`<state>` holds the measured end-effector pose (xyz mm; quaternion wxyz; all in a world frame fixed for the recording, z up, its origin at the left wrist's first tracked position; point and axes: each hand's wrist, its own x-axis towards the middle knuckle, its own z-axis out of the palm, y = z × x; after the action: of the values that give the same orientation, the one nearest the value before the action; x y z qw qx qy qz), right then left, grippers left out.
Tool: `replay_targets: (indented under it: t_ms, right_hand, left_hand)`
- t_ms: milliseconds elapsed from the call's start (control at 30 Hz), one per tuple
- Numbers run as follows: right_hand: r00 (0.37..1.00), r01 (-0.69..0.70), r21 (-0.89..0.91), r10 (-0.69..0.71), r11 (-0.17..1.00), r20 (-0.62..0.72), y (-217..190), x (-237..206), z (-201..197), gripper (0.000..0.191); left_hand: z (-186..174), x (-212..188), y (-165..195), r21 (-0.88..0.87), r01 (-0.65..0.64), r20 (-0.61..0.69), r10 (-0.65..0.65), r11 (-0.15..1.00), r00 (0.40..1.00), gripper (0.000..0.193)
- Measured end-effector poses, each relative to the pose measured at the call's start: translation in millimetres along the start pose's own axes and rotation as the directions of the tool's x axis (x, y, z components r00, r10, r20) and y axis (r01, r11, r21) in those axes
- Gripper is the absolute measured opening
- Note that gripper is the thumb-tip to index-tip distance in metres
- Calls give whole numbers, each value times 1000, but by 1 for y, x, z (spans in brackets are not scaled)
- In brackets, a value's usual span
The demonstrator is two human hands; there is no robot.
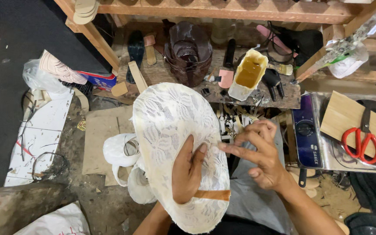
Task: The person sits on the floor of a shoe workshop and glues white lace fabric over a shoe upper form. They dip their fingers into a container of glue, spread it along the edge of the lace, and press and smooth the fabric around the form, turning it to work different sides.
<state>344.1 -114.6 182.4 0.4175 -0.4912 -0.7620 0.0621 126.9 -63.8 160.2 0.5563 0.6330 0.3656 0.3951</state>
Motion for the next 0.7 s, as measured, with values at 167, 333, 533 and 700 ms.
replay_targets:
  t_ms: [167,333,533,700]
  right_hand:
    - [999,38,-51,-39,998,-19,-1,-5,1,79]
    - [995,98,-180,-97,979,17,1,-8,2,78]
    - [988,151,-254,-156,955,-2,-3,-10,-1,76]
    - [990,136,-190,-143,972,-20,-2,-6,2,73]
  left_hand:
    - [-9,-4,-12,325,-38,-1,41,945,999,46]
    - [-5,-1,-15,220,-60,-50,73,974,996,47]
    - [-9,-1,-12,305,-62,-57,83,950,995,46]
    - [-7,0,-13,366,-81,-78,118,927,990,44]
